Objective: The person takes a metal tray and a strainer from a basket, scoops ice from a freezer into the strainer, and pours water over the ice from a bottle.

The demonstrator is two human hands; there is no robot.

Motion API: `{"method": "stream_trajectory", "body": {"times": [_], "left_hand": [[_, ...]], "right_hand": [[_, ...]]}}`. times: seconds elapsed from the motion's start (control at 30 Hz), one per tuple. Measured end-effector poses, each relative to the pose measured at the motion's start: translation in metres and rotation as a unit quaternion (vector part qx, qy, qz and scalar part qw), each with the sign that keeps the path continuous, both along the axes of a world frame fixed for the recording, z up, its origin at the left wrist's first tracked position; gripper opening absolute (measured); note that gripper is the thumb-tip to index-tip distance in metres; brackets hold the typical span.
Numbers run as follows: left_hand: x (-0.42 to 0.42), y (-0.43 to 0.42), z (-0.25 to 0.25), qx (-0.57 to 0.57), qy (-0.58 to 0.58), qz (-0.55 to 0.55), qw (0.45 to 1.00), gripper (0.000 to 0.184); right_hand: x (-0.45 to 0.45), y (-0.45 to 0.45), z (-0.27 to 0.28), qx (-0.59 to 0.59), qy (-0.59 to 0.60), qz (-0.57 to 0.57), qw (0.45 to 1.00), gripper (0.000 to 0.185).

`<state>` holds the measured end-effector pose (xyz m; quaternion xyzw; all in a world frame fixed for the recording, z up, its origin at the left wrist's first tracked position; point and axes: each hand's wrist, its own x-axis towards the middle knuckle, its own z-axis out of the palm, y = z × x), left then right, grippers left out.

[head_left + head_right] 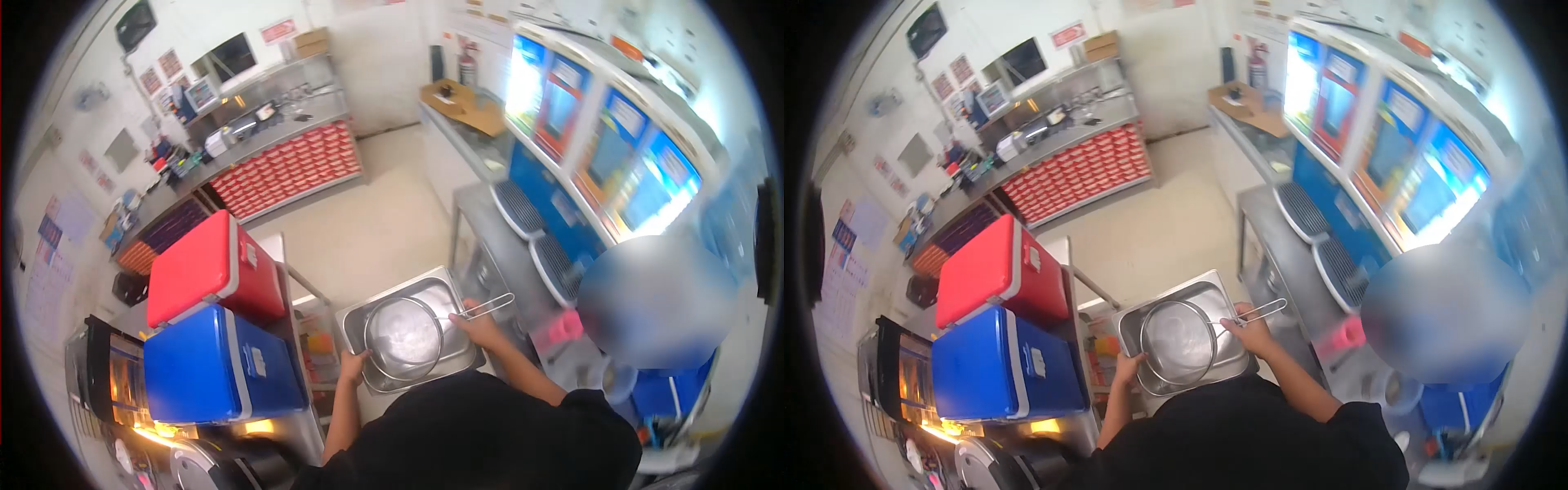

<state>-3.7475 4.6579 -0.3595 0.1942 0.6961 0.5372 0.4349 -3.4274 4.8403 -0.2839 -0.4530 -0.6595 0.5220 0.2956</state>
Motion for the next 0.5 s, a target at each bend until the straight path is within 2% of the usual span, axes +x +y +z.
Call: {"method": "stream_trajectory", "body": {"times": [0.07,0.1,0.2,0.27,0.3,0.37,0.43,0.47,0.5], "left_hand": [[-0.025,0.041,0.011,-0.015,0.039,0.024,0.999,0.032],[-0.042,0.066,0.015,-0.032,0.052,0.021,0.998,0.032],[-0.081,0.139,0.023,-0.045,0.07,0.049,0.995,0.032],[-0.109,0.18,0.022,-0.082,0.107,0.063,0.989,0.031],[-0.127,0.195,0.004,-0.073,0.087,0.077,0.991,0.031],[-0.161,0.227,-0.046,-0.053,0.048,0.1,0.992,0.031],[-0.183,0.278,-0.06,-0.014,-0.014,0.146,0.989,0.032],[-0.199,0.304,-0.064,0.003,-0.041,0.164,0.986,0.033],[-0.218,0.336,-0.056,-0.016,-0.018,0.162,0.987,0.034]], "right_hand": [[-0.042,0.062,-0.003,-0.011,0.033,-0.005,0.999,0.047],[-0.064,0.09,0.005,-0.078,0.104,-0.029,0.991,0.051],[-0.116,0.185,0.004,-0.104,0.077,0.006,0.992,0.055],[-0.147,0.236,0.006,-0.09,0.011,0.041,0.995,0.057],[-0.163,0.26,0.009,-0.081,-0.02,0.056,0.995,0.057],[-0.191,0.311,0.022,-0.106,0.008,0.112,0.988,0.057],[-0.222,0.372,0.002,-0.135,0.051,0.169,0.975,0.052],[-0.239,0.403,-0.015,-0.144,0.082,0.162,0.973,0.049],[-0.255,0.431,-0.03,-0.151,0.115,0.149,0.97,0.047]]}}
